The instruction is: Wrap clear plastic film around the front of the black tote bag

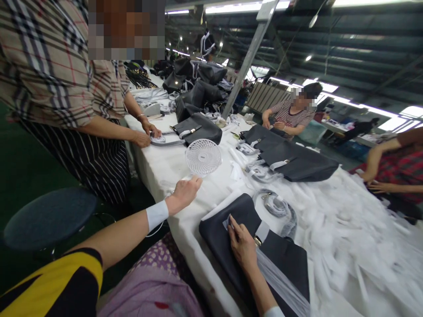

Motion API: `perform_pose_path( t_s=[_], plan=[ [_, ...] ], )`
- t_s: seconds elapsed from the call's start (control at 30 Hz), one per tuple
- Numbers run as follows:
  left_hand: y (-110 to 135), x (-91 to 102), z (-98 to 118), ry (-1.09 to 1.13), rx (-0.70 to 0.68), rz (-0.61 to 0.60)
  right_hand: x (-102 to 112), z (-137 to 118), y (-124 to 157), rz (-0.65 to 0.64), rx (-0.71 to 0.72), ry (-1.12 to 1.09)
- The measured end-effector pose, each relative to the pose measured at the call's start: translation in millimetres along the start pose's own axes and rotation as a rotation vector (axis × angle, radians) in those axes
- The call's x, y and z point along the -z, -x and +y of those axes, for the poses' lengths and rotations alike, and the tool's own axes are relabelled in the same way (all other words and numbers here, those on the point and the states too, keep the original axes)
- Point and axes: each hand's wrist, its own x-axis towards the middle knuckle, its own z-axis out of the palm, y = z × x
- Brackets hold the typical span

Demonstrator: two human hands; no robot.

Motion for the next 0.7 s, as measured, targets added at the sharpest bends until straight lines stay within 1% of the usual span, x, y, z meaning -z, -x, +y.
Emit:
perform_pose_path(
  t_s=[0.03,0.1,0.17,0.23,0.3,0.4,0.47,0.53,0.7],
  plan=[
    [4.6,-3.1,-2.5,0.063,0.03,0.02,0.0,0.0,-0.1,0.002,0.0,-0.001],
    [17.5,-15.7,-9.3,0.21,0.118,0.037,-0.2,-0.2,-0.1,0.01,0.001,0.007],
    [31.6,-35.1,-14.9,0.373,0.226,0.003,-0.6,-0.7,0.1,0.022,0.003,0.018],
    [41.9,-57.5,-15.6,0.534,0.311,-0.062,-1.1,-1.2,0.4,0.029,0.007,0.02],
    [44.5,-78.8,-10.5,0.672,0.359,-0.114,-1.3,-1.6,0.6,0.031,0.01,0.021],
    [34.9,-102.3,2.2,0.806,0.409,-0.139,-1.2,-1.8,1.1,0.027,0.006,0.031],
    [25.6,-110.8,8.7,0.863,0.441,-0.135,-1.3,-1.5,1.5,0.02,0.001,0.031],
    [19.3,-114.5,11.2,0.912,0.464,-0.121,-1.5,-0.7,2.0,0.018,-0.005,0.025],
    [15.8,-115.5,5.6,0.999,0.539,-0.102,-2.2,0.0,2.7,0.013,-0.018,0.005]
  ],
)
